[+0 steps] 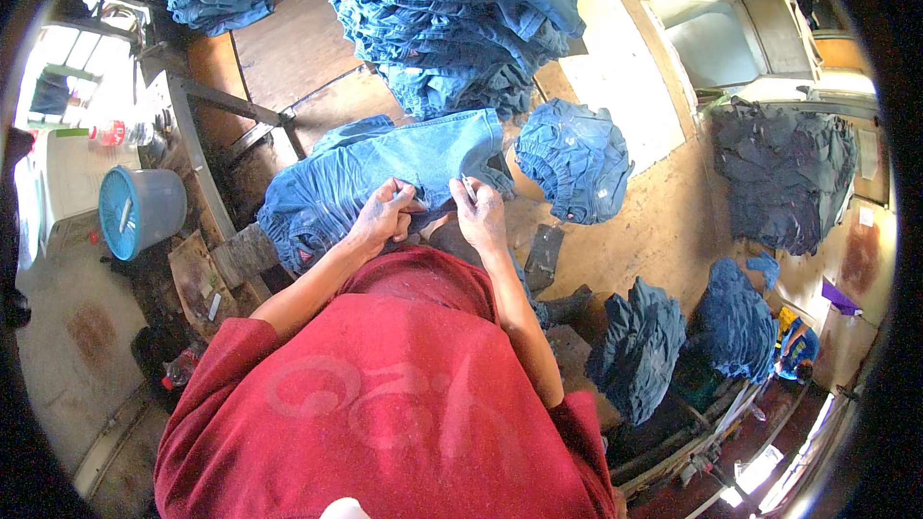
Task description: The person repeatedly picks up denim jeans from a pile, uses a small tool to pull out loose threads from seams and edges, and places the jeans back on the pile. The process is repeated for several pairs of jeans throughout the clip.
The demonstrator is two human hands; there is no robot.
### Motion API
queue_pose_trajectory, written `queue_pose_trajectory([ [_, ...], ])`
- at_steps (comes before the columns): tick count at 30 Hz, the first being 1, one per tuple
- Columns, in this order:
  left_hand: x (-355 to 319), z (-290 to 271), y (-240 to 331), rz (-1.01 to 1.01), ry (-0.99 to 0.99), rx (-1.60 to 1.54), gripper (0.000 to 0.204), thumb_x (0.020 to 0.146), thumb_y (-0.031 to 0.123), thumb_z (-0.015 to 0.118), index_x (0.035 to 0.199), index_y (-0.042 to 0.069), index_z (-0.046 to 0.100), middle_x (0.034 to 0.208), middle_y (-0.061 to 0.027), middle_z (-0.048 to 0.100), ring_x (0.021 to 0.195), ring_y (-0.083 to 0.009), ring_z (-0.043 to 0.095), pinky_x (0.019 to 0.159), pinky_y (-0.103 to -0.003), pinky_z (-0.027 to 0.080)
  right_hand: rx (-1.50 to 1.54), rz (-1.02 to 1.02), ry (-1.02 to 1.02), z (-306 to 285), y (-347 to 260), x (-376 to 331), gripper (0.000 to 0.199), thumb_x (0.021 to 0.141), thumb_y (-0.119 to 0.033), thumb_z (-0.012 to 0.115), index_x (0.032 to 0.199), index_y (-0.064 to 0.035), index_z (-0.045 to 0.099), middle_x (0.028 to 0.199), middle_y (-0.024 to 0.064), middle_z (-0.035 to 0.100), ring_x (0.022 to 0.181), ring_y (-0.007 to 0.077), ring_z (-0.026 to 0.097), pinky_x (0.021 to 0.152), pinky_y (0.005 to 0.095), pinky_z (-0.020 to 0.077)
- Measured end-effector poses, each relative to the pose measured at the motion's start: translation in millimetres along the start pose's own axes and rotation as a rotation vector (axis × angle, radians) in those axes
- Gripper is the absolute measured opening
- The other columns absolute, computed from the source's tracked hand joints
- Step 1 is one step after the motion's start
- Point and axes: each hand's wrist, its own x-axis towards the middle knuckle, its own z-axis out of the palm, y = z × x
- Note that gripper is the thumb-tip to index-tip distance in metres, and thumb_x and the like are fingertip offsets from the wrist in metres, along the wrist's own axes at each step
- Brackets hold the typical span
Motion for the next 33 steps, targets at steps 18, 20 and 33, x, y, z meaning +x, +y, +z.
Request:
queue_pose_trajectory([
  [18, -62.0, -201.5, 52.1, -0.371, 0.807, 1.434, 0.107, 0.094, 0.088, 0.04, 0.113, -0.011, 0.074, 0.113, -0.0284, 0.076, 0.109, -0.0485, 0.07, 0.1, -0.054, 0.052, 0.18, 0.188, 0.381, -39.9, 93.5, 4.4, 0.052, 0.101, -0.039, 0.076, 0.134, 0.0001, 0.067, 0.112, 0.0076, 0.066, 0.095, 0.0155, 0.056, 0.085, 0.0313, 0.0473],
  [20, -55.9, -223.7, 41.1, -0.259, 0.729, 1.242, 0.091, 0.098, 0.076, 0.053, 0.106, -0.013, 0.075, 0.101, -0.0252, 0.078, 0.094, -0.0425, 0.074, 0.092, -0.05, 0.055, 0.241, 0.283, 0.353, -32.1, 101.5, 13.9, 0.057, 0.1, -0.042, 0.076, 0.131, 0.0048, 0.066, 0.123, 0.0185, 0.068, 0.114, 0.0264, 0.063, 0.1, 0.0377, 0.0482],
  [33, -126.3, -148.4, -2.1, 0.041, 0.577, -0.125, 0.022, 0.099, 0.024, 0.08, 0.104, 0.007, 0.069, 0.086, 0.0017, 0.062, 0.066, -0.0073, 0.049, 0.056, -0.027, 0.041, -0.275, -0.045, 0.125, -76.3, 83.7, 65.9, 0.037, 0.102, -0.042, 0.069, 0.089, -0.0074, 0.075, 0.075, 0.0163, 0.072, 0.063, 0.0346, 0.068, 0.061, 0.0436, 0.0508],
])
